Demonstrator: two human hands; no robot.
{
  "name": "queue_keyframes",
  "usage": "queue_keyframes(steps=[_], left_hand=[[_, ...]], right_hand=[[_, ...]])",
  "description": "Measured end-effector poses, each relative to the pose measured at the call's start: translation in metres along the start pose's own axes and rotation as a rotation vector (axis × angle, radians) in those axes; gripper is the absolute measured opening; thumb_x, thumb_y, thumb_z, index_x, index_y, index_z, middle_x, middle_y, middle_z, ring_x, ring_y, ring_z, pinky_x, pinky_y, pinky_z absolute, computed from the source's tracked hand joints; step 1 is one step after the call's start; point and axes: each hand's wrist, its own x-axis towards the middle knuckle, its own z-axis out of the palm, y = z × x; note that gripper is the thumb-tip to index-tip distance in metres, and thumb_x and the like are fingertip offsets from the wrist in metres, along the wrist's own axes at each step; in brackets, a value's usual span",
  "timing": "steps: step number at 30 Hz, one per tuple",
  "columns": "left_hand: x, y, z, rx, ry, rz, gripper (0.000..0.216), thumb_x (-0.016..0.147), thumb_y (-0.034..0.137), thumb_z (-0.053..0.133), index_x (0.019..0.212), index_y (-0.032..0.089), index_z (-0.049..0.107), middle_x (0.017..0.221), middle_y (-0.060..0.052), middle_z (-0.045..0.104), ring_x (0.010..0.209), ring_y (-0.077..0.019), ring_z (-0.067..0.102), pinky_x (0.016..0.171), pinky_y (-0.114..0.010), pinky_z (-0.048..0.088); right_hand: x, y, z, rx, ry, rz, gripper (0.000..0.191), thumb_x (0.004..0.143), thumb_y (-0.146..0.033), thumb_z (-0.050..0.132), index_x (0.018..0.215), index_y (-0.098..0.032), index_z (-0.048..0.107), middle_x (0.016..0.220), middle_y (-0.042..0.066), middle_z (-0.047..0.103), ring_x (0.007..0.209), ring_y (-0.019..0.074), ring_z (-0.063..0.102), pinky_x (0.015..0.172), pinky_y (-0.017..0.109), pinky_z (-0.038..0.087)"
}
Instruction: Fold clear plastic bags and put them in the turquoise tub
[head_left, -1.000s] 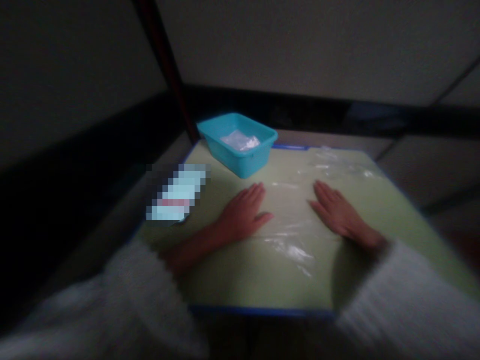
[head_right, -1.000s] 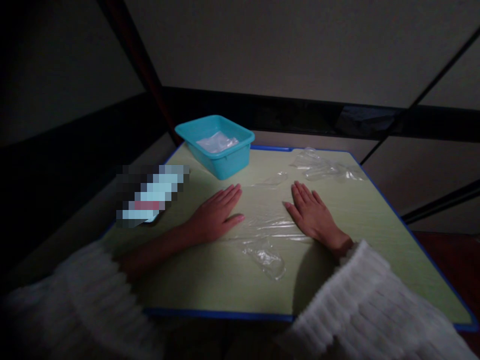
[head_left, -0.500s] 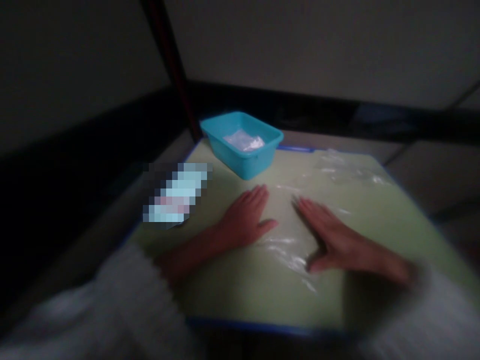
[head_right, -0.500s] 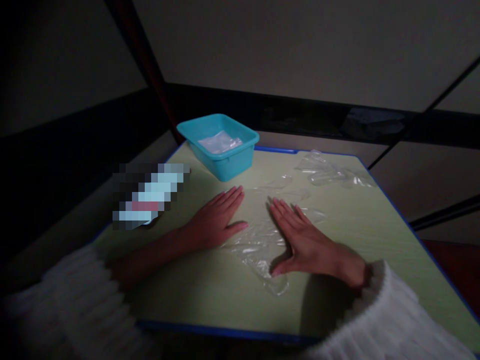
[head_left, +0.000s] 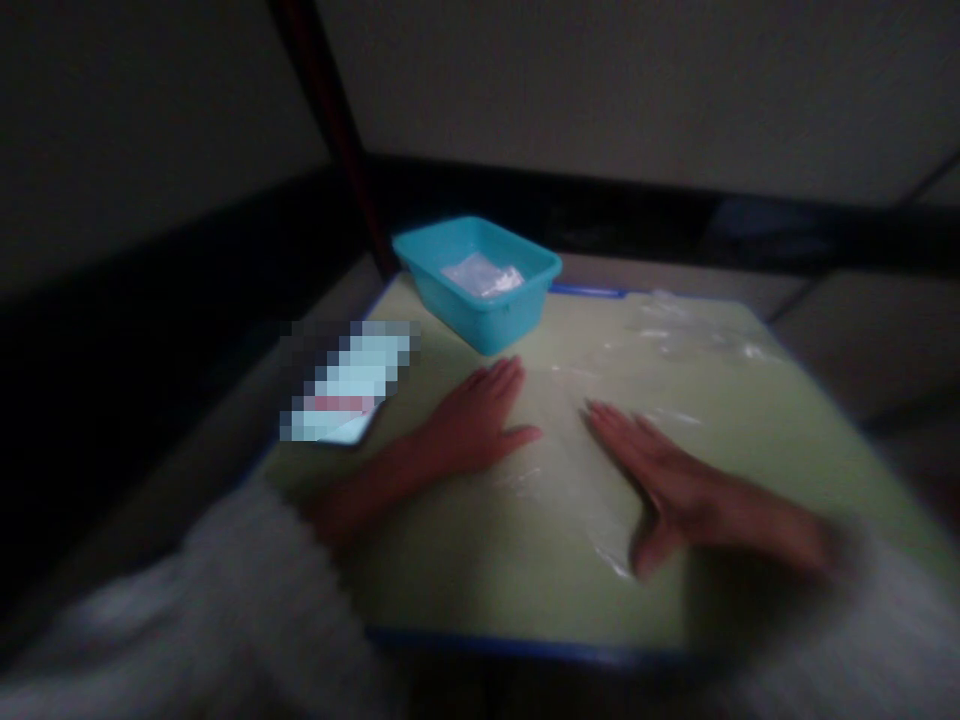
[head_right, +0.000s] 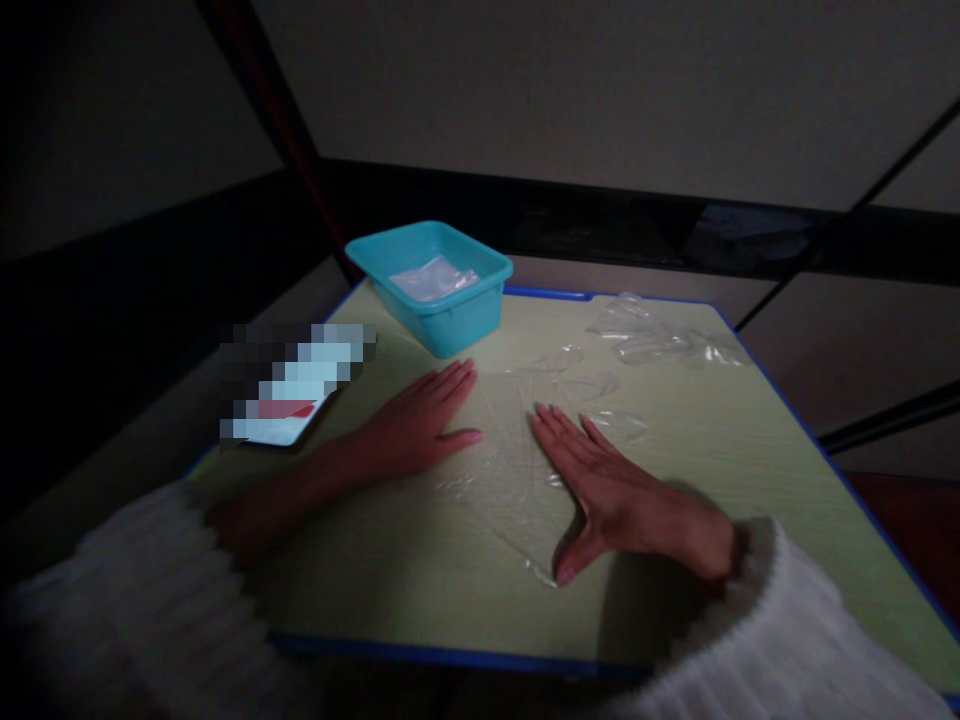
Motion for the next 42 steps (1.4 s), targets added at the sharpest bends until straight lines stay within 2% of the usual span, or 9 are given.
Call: queue_keyframes(steps=[5,9,12,24,26,29,30,34,42], left_hand=[[-0.003,0.022,-0.009,-0.029,0.1,-0.032,0.07,0.09,0.05,0.036,0.138,-0.001,0.031,0.149,-0.023,0.025,0.141,-0.0279,0.019,0.116,-0.04,0.017],[-0.012,0.07,-0.001,-0.12,0.116,0.111,0.074,0.088,0.054,0.038,0.139,0.001,0.031,0.15,-0.02,0.025,0.141,-0.027,0.018,0.116,-0.039,0.018],[-0.016,0.086,0.009,-0.165,0.092,0.166,0.078,0.086,0.057,0.041,0.14,0.001,0.029,0.15,-0.02,0.024,0.141,-0.0269,0.018,0.116,-0.039,0.017],[-0.018,0.026,-0.002,-0.128,-0.063,0.19,0.097,0.074,0.072,0.049,0.144,0.009,0.025,0.152,-0.017,0.017,0.142,-0.0285,0.015,0.114,-0.042,0.019],[-0.019,0.025,-0.006,-0.107,-0.096,0.171,0.098,0.073,0.071,0.052,0.144,0.009,0.025,0.152,-0.017,0.016,0.142,-0.0291,0.015,0.113,-0.042,0.02],[-0.021,0.026,-0.011,-0.087,-0.12,0.163,0.099,0.072,0.069,0.055,0.144,0.008,0.025,0.152,-0.017,0.015,0.142,-0.0296,0.015,0.113,-0.043,0.02],[-0.02,0.027,-0.013,-0.085,-0.113,0.168,0.101,0.071,0.07,0.055,0.144,0.008,0.025,0.152,-0.018,0.015,0.142,-0.03,0.015,0.114,-0.044,0.02],[-0.008,0.03,-0.015,-0.105,0.005,0.19,0.093,0.078,0.069,0.048,0.143,0.006,0.027,0.152,-0.017,0.017,0.142,-0.0269,0.014,0.116,-0.042,0.017],[0.017,0.022,0.007,-0.05,0.077,0.196,0.061,0.092,0.049,0.038,0.142,0.014,0.032,0.151,-0.013,0.025,0.141,-0.0237,0.02,0.114,-0.041,0.02]], right_hand=[[0.001,0.002,0.004,-0.018,0.028,0.003,0.135,0.057,-0.071,0.067,0.144,-0.017,-0.02,0.154,0.017,-0.009,0.14,0.0362,-0.003,0.113,0.053,0.007],[0.0,0.01,0.012,-0.035,0.084,-0.031,0.141,0.051,-0.072,0.069,0.143,-0.017,-0.022,0.155,0.017,-0.008,0.14,0.0365,-0.002,0.113,0.052,0.008],[-0.001,0.013,0.014,-0.041,0.101,-0.029,0.141,0.05,-0.072,0.07,0.143,-0.017,-0.022,0.155,0.017,-0.007,0.14,0.0368,-0.001,0.113,0.052,0.009],[0.001,-0.001,0.0,0.026,-0.003,-0.011,0.135,0.056,-0.068,0.07,0.144,-0.018,-0.018,0.154,0.017,-0.009,0.139,0.0376,-0.002,0.111,0.056,0.009],[0.004,-0.003,-0.007,0.053,0.014,-0.027,0.126,0.063,-0.066,0.067,0.145,-0.02,-0.016,0.155,0.014,-0.004,0.14,0.0354,0.002,0.112,0.054,0.011],[0.013,0.005,-0.019,0.065,0.115,0.035,0.092,0.083,-0.062,0.047,0.148,-0.024,-0.006,0.155,0.01,0.007,0.141,0.0294,0.011,0.113,0.051,0.014],[0.018,0.01,-0.023,0.046,0.176,0.092,0.08,0.088,-0.06,0.038,0.149,-0.025,-0.001,0.155,0.009,0.011,0.141,0.0283,0.012,0.112,0.053,0.014],[0.043,0.036,-0.025,-0.064,0.319,0.223,0.069,0.092,-0.06,0.027,0.149,-0.023,0.014,0.152,0.011,0.024,0.139,0.0289,0.021,0.111,0.056,0.015],[0.058,0.064,-0.003,-0.18,0.285,0.252,0.074,0.09,-0.064,0.02,0.148,-0.019,0.017,0.152,0.012,0.023,0.14,0.0266,0.02,0.111,0.053,0.018]])
